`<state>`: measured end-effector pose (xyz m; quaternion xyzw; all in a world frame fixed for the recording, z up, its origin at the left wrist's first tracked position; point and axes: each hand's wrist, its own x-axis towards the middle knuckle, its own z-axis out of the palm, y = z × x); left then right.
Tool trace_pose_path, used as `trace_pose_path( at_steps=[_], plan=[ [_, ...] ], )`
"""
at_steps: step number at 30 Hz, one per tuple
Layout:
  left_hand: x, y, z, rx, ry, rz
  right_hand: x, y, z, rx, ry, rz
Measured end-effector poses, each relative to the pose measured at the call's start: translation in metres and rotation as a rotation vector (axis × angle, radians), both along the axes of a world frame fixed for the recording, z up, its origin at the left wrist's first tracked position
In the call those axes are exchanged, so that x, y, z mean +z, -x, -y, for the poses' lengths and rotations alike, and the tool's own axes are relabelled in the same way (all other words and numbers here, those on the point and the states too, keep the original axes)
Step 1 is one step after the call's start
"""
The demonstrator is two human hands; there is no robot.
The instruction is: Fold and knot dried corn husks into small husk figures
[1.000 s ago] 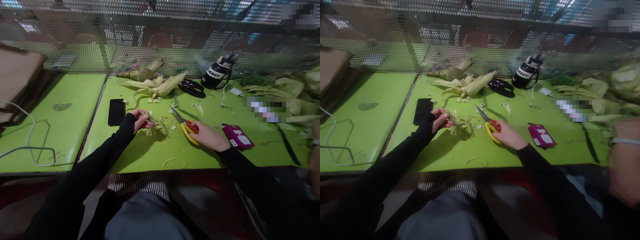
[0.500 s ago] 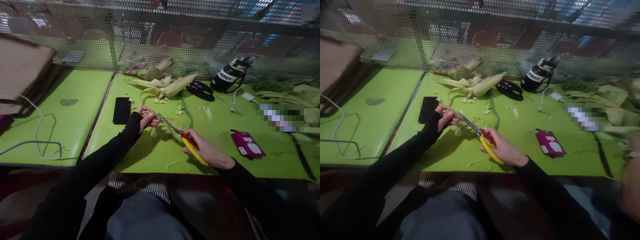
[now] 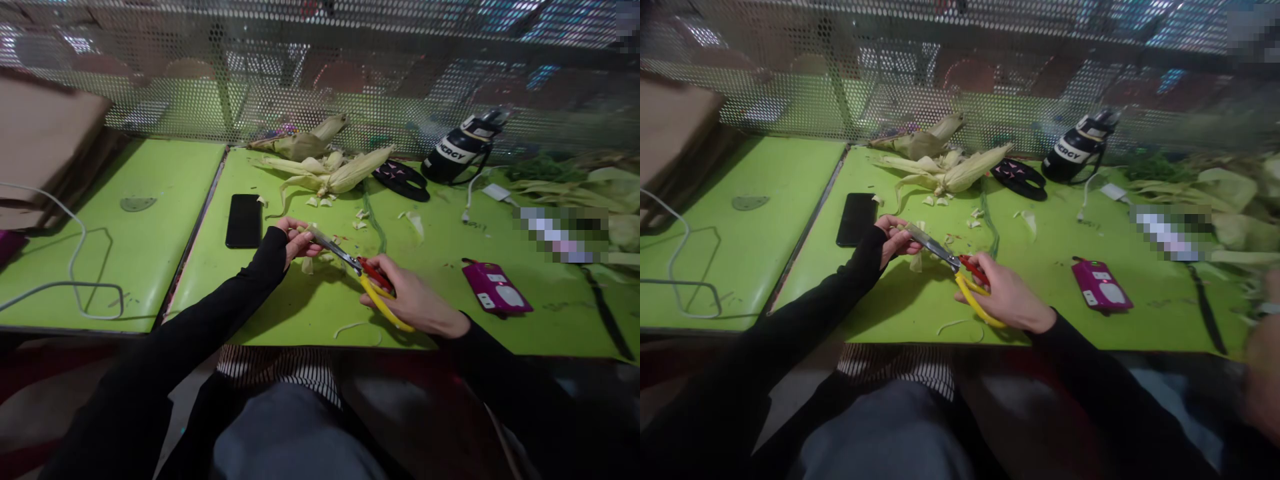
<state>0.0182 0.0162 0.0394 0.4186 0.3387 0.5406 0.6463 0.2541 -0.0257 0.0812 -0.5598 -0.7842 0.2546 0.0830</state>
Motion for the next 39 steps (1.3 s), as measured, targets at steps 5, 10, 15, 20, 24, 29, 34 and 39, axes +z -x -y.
trace_pose_path(
  at_steps=[5,10,15,20,24,29,34,39],
  plan=[
    [-0.002,-0.001,-0.001,-0.026,0.029,0.014,0.002,0.003,-0.003,0.023,-0.004,0.019],
    [-0.002,-0.002,0.0,-0.029,0.04,0.051,0.005,0.006,-0.002,0.063,-0.043,0.045],
    [0.0,-0.002,0.001,-0.03,0.035,0.066,0.005,0.007,0.0,0.095,-0.091,0.03],
    [0.002,-0.003,0.003,-0.036,0.021,0.047,0.003,0.006,0.0,0.092,-0.114,0.001],
    [-0.002,-0.003,0.003,-0.063,0.004,0.045,0.001,0.005,0.005,0.086,-0.138,0.0],
    [-0.002,-0.002,0.005,-0.086,0.002,0.019,-0.003,-0.007,0.006,-0.046,-0.13,0.018],
    [0.005,-0.001,0.007,-0.069,0.005,0.027,-0.006,-0.058,-0.021,-0.346,-0.237,0.344],
    [0.004,-0.001,0.007,-0.038,0.014,0.015,-0.008,-0.083,-0.03,-0.193,-0.386,0.565]
  ],
)
